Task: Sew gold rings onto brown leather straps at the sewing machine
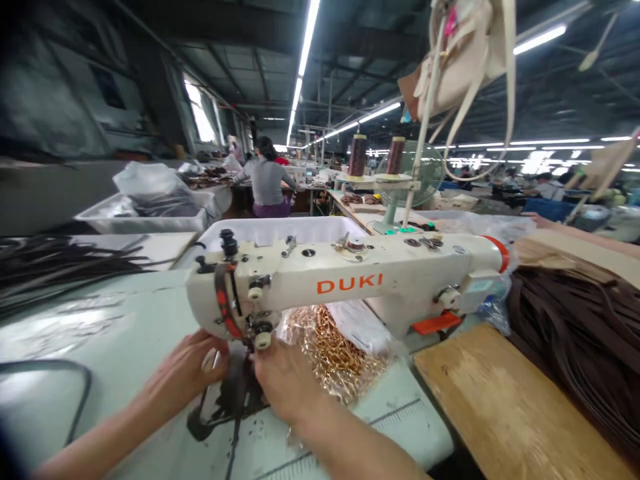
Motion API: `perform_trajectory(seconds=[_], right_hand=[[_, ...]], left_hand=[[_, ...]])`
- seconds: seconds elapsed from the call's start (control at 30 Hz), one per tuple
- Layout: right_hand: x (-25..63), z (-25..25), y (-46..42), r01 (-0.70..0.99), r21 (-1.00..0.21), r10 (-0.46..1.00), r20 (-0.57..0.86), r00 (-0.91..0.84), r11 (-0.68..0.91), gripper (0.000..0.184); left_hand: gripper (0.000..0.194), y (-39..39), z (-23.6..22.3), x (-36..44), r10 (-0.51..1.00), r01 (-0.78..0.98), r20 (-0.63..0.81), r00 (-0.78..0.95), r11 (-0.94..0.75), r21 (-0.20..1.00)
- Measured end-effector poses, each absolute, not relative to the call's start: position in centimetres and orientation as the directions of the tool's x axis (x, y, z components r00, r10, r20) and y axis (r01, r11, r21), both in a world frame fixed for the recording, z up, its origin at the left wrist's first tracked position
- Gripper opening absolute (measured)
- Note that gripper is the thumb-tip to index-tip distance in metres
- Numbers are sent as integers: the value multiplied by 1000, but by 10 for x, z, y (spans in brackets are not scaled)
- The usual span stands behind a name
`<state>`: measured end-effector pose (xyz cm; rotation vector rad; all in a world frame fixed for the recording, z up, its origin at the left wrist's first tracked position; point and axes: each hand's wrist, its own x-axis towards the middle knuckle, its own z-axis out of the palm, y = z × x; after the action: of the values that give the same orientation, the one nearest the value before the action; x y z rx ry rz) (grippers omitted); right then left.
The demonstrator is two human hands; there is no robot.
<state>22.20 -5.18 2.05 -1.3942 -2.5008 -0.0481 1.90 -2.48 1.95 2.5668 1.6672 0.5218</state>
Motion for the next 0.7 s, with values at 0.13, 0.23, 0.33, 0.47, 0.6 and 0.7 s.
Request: perform_trajectory(seconds=[0.13, 0.23, 0.33, 0.47, 0.6, 0.7], right_hand=[[238, 34, -52, 897, -130, 894, 228, -387, 422, 43], [245, 38, -51, 877, -121, 881, 164, -445, 465, 37], [245, 37, -52, 831, -111, 837, 123, -533, 546, 14], [244, 33, -52, 824, -121, 833, 100, -545, 553, 12], [244, 28, -52, 828, -126, 838, 109, -535, 546, 13], [244, 22, -50, 823, -139, 834, 131, -536, 551, 14]], left_hand=[[50, -49, 26, 16, 870, 865, 213, 444, -479, 152], [62, -69, 14, 29, 737, 747, 202, 645, -664, 39], [58, -75, -7, 35, 608, 680, 337, 719, -716, -158], [64, -71, -27, 31, 515, 663, 449, 730, -691, -286], [67, -70, -26, 29, 529, 660, 403, 746, -667, -346], [77, -66, -29, 27, 480, 639, 437, 761, -670, -377]])
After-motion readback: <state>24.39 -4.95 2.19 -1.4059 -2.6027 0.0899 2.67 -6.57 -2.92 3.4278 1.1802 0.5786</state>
